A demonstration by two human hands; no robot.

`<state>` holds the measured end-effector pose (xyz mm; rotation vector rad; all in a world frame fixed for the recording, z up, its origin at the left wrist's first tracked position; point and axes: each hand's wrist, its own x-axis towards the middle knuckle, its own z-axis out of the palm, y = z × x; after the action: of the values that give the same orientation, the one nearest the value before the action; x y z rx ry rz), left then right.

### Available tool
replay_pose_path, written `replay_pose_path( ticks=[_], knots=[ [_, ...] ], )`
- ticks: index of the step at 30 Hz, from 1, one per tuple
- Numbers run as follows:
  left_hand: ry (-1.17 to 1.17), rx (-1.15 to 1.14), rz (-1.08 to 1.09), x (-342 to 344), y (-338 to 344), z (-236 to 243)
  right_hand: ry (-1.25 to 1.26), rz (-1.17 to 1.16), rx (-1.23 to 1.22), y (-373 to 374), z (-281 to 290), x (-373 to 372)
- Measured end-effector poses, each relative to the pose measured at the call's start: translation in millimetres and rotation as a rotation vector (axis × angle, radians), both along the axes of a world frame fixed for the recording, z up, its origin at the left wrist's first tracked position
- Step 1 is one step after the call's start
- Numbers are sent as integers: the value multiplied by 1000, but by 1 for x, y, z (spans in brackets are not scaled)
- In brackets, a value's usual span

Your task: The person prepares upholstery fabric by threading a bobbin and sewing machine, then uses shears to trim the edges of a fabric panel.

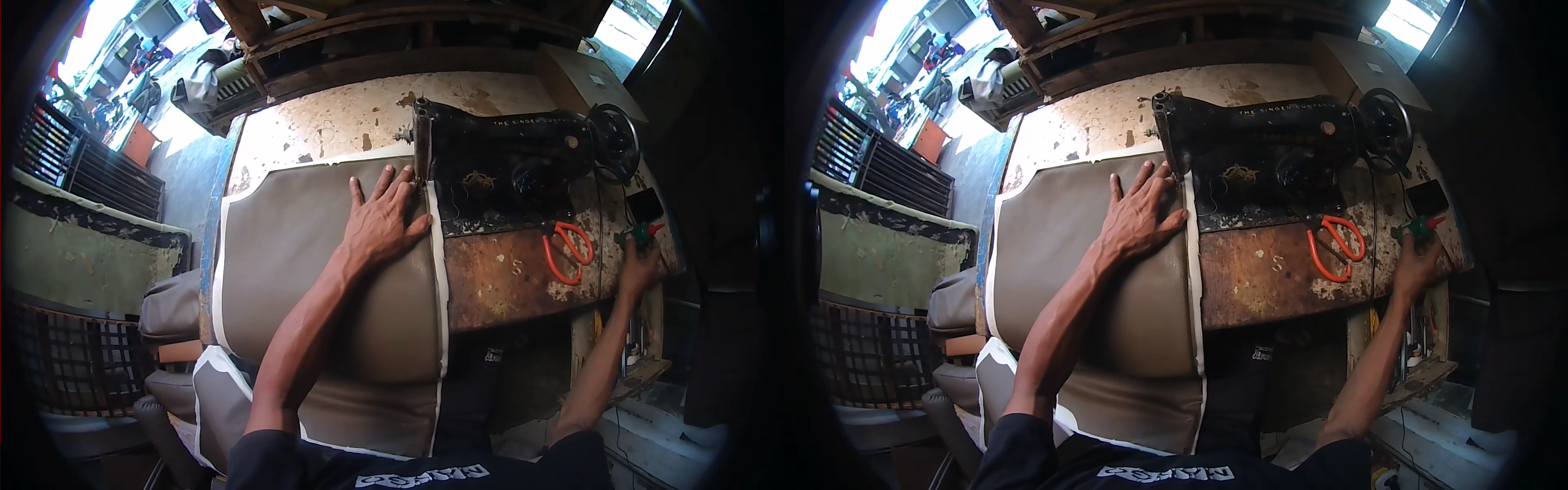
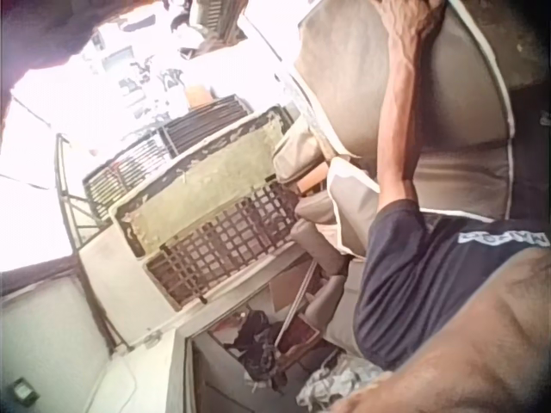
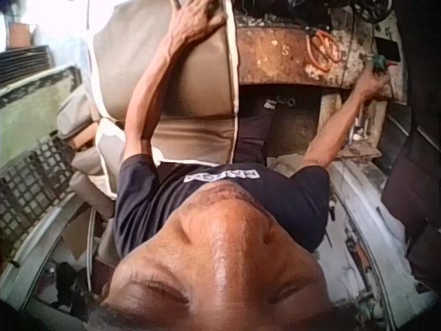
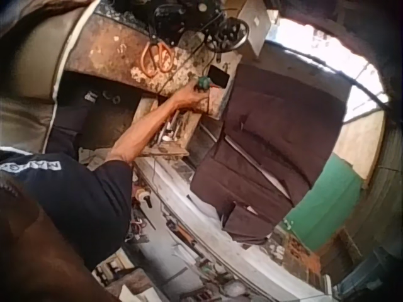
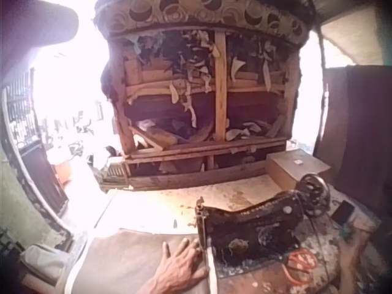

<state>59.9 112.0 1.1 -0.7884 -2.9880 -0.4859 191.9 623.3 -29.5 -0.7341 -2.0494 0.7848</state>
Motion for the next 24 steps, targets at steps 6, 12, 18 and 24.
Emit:
replay_pose_path(
  ticks=[6, 12, 18, 24],
  knots=[
    [-17, 55, 6, -17, 0, -2, 118, 198, -119, -19, -4, 0],
    [-24, 57, 15, -29, -3, 0, 90, 149, -110, -31, 2, -1],
    [18, -70, -15, 22, 7, 23, 229, 27, -111, -27, 2, 9],
    [-43, -23, -72, 78, -11, 12, 337, -162, 4, -24, 15, 27]
  ],
)
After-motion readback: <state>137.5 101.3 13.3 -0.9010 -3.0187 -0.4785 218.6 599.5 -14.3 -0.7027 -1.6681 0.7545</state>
